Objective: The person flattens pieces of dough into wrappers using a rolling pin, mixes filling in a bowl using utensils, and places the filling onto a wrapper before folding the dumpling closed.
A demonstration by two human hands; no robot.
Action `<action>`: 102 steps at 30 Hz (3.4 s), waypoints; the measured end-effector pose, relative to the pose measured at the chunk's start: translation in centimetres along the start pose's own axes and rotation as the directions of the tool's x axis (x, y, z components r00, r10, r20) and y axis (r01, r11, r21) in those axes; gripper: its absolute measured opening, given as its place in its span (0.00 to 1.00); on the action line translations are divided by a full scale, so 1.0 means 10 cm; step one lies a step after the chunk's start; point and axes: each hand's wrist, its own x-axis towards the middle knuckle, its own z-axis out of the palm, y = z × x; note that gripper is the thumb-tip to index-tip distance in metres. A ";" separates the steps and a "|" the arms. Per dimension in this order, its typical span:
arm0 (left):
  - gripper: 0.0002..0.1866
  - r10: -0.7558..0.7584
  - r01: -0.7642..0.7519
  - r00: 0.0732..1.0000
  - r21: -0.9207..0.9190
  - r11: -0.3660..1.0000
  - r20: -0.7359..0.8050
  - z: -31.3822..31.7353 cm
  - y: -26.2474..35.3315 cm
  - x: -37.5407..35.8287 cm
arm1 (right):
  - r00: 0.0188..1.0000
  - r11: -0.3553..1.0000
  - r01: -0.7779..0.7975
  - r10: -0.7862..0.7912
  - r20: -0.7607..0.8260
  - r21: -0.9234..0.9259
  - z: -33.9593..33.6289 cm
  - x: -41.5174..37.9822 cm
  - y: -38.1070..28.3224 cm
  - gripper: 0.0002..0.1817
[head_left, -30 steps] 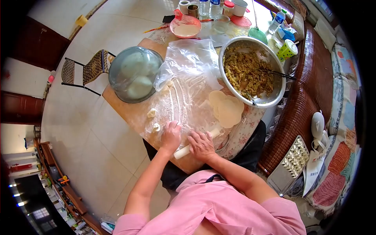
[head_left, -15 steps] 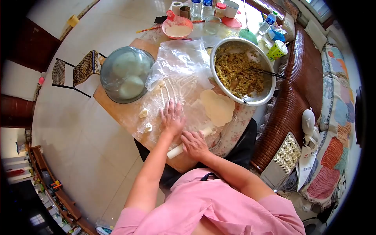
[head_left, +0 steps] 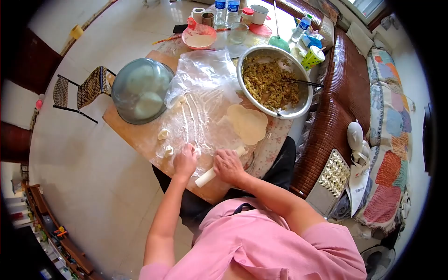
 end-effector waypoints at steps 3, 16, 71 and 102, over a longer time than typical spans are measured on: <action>0.09 -0.065 0.084 0.991 -0.174 0.981 0.114 0.13 -0.07 -0.06 | 0.998 0.998 -0.060 0.060 0.023 -0.007 -0.07 0.09 -0.03 0.18; 0.12 0.079 -0.076 0.992 -0.039 0.996 0.095 0.06 -0.10 -0.06 | 0.999 1.000 -0.004 0.003 -0.036 -0.019 0.13 0.50 0.03 0.26; 0.12 0.009 -0.009 1.000 -0.037 0.999 0.020 0.09 -0.23 0.05 | 0.976 0.977 -0.195 0.185 -0.112 -0.089 0.30 0.78 -0.10 0.23; 0.14 -0.040 0.050 0.997 -0.159 0.986 0.066 0.17 -0.28 0.02 | 0.994 0.991 -0.112 0.112 -0.004 -0.075 0.28 0.79 -0.18 0.23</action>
